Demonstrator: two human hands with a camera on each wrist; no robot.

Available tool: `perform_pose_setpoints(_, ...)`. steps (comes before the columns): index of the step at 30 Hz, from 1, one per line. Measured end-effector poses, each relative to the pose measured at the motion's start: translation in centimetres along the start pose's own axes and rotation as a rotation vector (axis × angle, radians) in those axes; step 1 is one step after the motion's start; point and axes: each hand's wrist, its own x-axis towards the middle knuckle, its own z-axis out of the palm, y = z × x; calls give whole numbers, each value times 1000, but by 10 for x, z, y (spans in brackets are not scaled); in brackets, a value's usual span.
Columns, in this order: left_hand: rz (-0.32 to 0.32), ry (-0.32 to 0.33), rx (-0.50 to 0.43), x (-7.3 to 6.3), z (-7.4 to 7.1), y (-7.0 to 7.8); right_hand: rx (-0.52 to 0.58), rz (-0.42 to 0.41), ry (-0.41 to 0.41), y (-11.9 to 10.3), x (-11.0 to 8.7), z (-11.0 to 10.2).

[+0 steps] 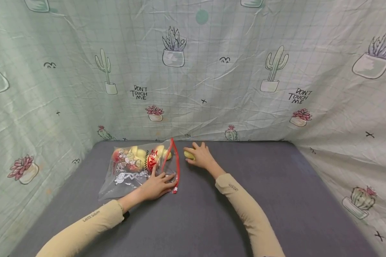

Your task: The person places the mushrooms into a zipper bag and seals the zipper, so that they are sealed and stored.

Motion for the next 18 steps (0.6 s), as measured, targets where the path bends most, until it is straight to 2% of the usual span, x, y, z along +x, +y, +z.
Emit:
perform_pose_setpoints(4, -7, -5, 1, 0, 0, 0, -12, 23, -7, -4, -1, -1)
perform_pose_setpoints(11, -8, -1, -8, 0, 0, -1, -72, 46, -74, -12, 0, 1)
perform_pose_setpoints(18, -9, -10, -15, 0, 0, -1, -96, 26, -42, -17, -5, 2)
